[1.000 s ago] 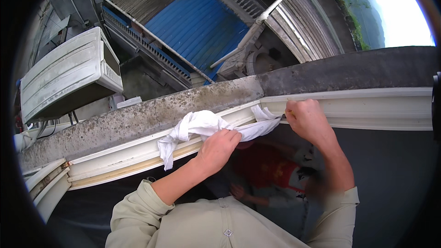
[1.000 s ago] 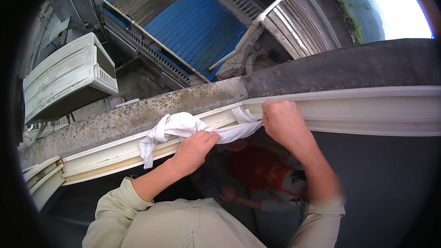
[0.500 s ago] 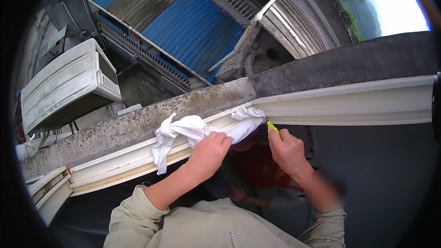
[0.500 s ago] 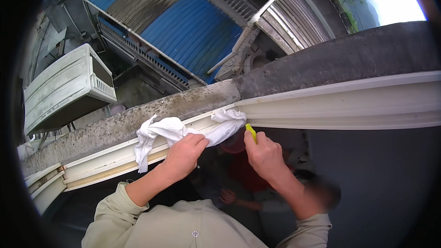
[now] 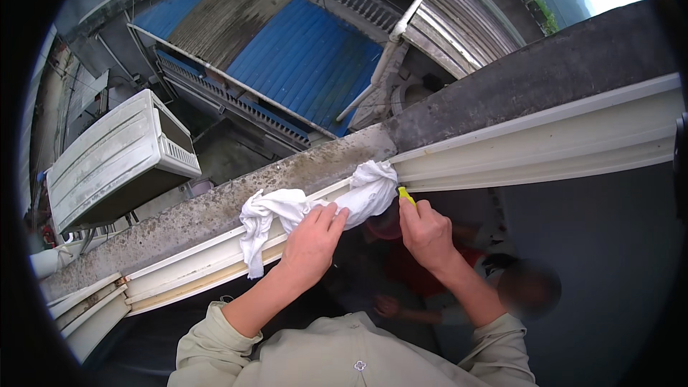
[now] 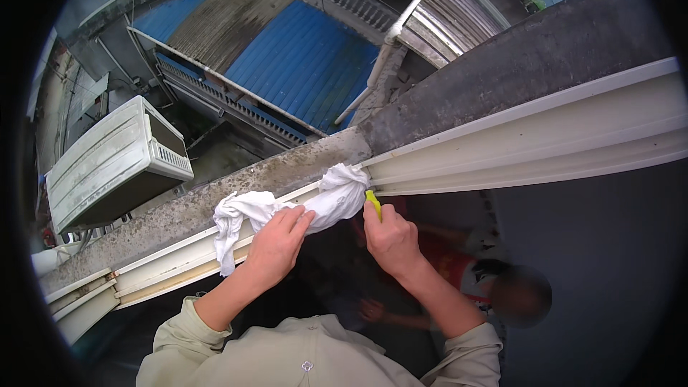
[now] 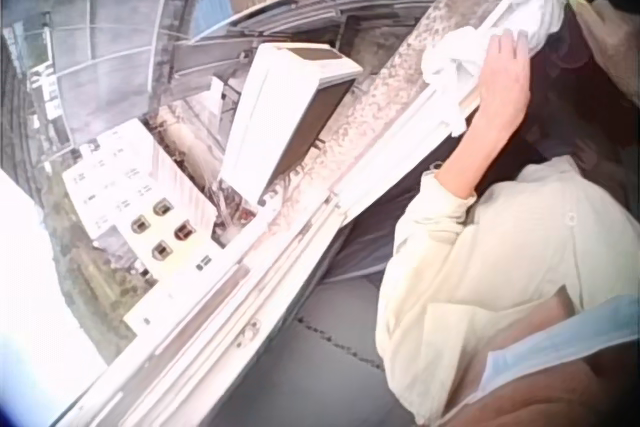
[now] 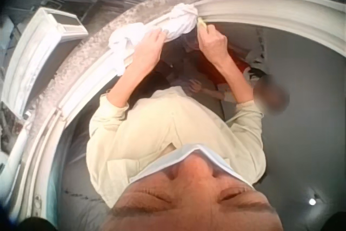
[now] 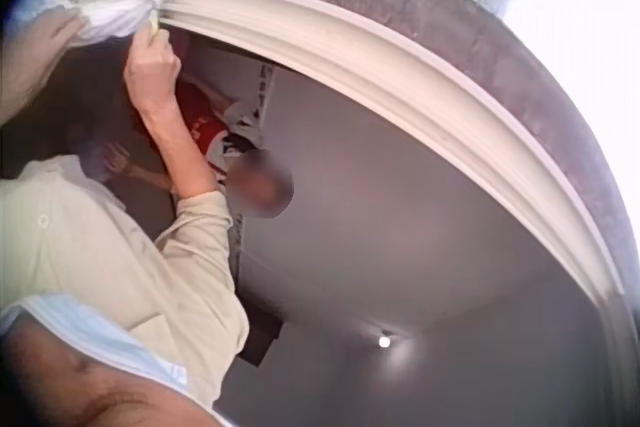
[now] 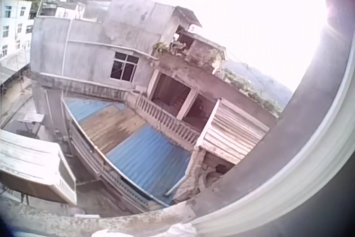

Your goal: The person cleans a window frame using a white cloth and a yellow-handled tool. They scrape and wipe the lower and side sections of the frame, then briefly hand the cloth to a second person who rinses it in a pink basin before returning it. The person resumes cleaning the frame.

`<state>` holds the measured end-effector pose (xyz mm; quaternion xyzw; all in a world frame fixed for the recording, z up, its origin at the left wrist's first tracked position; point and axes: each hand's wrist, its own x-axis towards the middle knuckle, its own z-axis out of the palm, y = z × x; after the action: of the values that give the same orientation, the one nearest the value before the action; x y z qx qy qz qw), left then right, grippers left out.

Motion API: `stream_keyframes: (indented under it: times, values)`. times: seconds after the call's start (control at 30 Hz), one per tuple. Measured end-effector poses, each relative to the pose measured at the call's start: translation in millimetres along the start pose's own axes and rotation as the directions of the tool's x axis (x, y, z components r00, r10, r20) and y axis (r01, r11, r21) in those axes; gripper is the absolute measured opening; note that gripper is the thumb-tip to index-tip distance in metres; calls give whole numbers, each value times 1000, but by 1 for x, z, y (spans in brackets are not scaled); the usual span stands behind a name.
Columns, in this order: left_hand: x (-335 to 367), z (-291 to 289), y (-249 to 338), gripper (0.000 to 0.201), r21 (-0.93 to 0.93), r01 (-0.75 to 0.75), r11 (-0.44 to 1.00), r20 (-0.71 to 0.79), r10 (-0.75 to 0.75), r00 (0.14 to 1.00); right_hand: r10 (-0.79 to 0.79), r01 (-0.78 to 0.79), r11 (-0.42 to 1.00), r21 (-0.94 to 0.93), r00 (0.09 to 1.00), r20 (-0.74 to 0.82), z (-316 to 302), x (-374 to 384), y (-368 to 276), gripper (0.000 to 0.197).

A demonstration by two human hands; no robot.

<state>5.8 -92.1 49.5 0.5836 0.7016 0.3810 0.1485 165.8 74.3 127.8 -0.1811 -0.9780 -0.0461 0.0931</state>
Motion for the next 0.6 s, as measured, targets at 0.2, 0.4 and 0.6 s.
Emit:
stream_keyframes:
  times: [0.2, 0.4, 0.6]
  values:
    - [25, 44, 1, 54, 125, -36, 992, -19, 38, 999, 52, -50, 995, -86, 998, 30, 36, 6, 4, 9]
    - [-54, -18, -24, 44, -26, 164, 986, -43, -165, 985, -188, 186, 978, -94, 982, -14, 41, -14, -100, 24]
    - [-139, -85, -44, 28, 55, 360, 931, -160, -348, 924, -333, 397, 795, 459, 918, -217, 39, -17, -183, 27]
